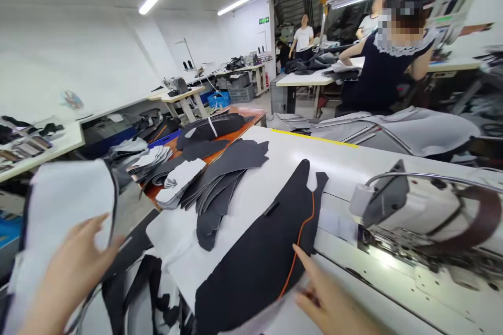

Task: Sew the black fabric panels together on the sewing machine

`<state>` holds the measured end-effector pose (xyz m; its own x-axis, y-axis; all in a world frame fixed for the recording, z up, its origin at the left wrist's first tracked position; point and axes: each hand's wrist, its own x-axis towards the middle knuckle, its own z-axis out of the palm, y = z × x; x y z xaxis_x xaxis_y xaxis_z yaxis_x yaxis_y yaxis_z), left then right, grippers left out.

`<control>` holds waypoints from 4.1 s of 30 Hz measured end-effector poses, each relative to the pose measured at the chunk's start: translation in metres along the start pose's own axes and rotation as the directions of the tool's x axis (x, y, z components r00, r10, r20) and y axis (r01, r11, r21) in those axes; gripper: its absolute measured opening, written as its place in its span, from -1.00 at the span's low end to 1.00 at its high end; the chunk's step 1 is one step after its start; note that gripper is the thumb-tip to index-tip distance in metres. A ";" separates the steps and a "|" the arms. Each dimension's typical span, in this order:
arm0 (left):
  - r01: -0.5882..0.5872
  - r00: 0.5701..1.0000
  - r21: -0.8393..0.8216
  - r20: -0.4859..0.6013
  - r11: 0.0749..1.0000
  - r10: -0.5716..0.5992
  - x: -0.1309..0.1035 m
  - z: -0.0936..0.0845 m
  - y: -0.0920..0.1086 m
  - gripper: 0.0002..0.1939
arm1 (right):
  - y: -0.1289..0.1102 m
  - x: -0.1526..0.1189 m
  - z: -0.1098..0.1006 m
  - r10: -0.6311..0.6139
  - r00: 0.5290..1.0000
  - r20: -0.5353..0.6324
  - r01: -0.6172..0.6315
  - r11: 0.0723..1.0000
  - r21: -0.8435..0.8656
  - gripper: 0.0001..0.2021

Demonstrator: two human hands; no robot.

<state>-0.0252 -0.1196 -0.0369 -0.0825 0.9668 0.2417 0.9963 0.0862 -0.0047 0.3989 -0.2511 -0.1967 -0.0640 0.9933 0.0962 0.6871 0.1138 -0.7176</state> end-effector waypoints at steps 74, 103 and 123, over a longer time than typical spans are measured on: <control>-0.858 -0.107 -0.486 -0.148 -0.166 0.983 -0.079 0.130 0.412 -0.60 | 0.051 -0.048 -0.023 0.020 0.979 -0.204 -0.107 0.900 -0.423 -0.62; -0.967 -0.112 -0.248 0.173 -0.067 0.979 -0.096 0.105 0.440 -0.80 | 0.058 -0.057 -0.036 0.040 0.958 -0.282 -0.171 0.873 -0.456 -0.53; -0.985 -0.145 -0.141 0.382 -0.098 0.913 -0.100 0.086 0.447 -0.78 | 0.058 -0.064 -0.020 -0.095 0.941 -0.325 -0.153 0.737 -0.659 -0.58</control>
<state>0.4265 -0.1568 -0.1470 0.9114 0.0302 -0.4103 -0.0125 -0.9948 -0.1010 0.4569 -0.3089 -0.2305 0.1101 0.9173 0.3826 0.9926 -0.0819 -0.0892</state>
